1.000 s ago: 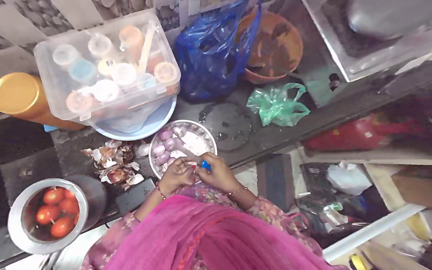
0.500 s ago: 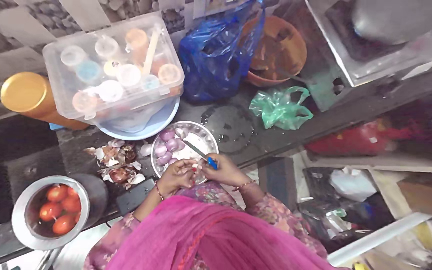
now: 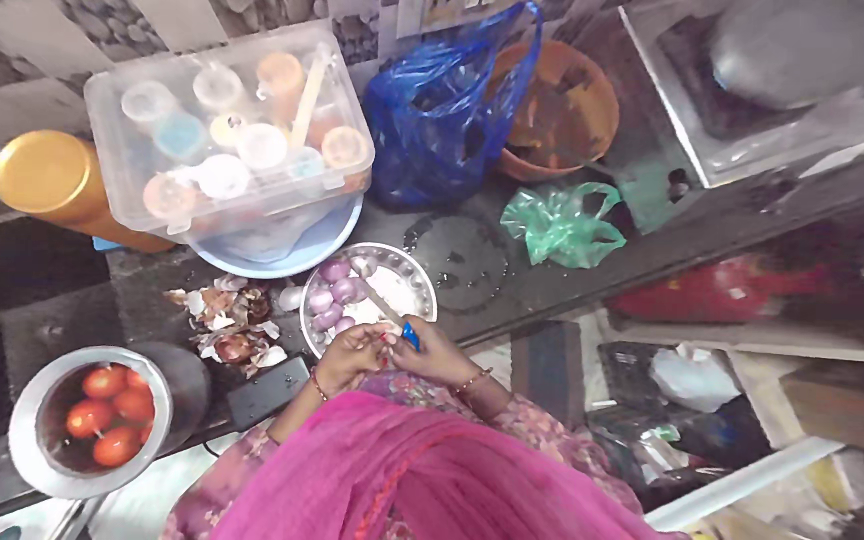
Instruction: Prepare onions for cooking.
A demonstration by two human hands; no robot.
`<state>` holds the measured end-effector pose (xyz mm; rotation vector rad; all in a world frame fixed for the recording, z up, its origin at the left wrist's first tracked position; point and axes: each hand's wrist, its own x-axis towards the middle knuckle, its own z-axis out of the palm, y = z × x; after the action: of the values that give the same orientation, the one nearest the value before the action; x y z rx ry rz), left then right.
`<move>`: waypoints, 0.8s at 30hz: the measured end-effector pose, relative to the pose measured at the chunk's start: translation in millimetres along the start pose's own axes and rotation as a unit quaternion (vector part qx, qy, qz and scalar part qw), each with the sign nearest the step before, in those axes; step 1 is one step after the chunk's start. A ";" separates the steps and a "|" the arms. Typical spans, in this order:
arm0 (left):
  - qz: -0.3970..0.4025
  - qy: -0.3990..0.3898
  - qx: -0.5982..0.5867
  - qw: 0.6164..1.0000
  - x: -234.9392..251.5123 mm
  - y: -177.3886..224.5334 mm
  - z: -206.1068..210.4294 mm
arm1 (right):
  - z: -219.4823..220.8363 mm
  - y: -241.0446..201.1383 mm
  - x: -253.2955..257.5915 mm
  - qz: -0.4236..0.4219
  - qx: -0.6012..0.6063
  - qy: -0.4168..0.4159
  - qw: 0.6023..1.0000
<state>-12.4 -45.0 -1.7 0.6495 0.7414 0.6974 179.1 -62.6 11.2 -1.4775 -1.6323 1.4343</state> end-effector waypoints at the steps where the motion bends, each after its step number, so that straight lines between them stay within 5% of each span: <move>1: 0.003 -0.004 -0.014 1.000 0.8 -2.2 -1.6 | 1.4 0.8 0.8 -0.002 -0.010 0.004 1.000; 24: -0.023 0.076 0.066 0.995 8.1 4.1 6.6 | 1.2 -5.0 3.2 0.075 -0.121 -0.003 0.990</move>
<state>-4.3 -38.2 2.0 0.7025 0.9475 0.6640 175.2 -59.3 14.5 -1.7644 -1.7834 1.3559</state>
